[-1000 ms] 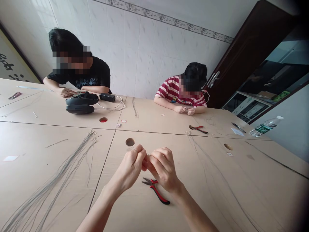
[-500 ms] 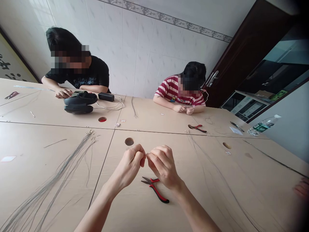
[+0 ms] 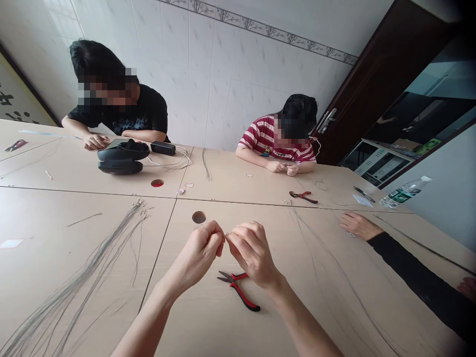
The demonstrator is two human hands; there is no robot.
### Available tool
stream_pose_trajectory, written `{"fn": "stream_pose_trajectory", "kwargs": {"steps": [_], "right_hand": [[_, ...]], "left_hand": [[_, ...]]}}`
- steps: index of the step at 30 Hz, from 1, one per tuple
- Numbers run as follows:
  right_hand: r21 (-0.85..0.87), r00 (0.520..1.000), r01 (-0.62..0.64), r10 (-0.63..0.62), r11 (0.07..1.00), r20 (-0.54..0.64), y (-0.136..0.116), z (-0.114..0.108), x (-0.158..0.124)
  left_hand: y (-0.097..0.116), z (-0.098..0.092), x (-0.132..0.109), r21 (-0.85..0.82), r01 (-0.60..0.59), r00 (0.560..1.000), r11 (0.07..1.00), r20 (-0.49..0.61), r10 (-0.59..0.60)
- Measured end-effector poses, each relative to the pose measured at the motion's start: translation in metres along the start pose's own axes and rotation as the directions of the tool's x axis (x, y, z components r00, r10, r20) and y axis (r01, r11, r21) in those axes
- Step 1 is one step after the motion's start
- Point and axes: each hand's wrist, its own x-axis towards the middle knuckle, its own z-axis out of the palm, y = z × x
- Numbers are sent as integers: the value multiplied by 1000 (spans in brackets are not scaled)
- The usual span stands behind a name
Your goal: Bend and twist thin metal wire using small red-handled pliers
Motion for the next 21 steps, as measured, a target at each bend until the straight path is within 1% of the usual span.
{"fn": "stream_pose_trajectory", "kwargs": {"steps": [3,6,13,21], "right_hand": [[-1,1000,-3,3,1000,11,1,0,0],[-5,1000,11,-11,1000,6,1,-2,2],[-16,1000,18,-18,1000,25,1,-5,6],[-32,999,27,-26,999,44,5,-4,5]], "left_hand": [[1,-1,-1,-4,10,1000,1000,24,-10],[0,-3,-2,-13,-4,999,1000,42,4],[0,-6,-1,-2,-18,998,1000,54,18],[0,-5,-1,-2,-22,998,1000,53,22]]}}
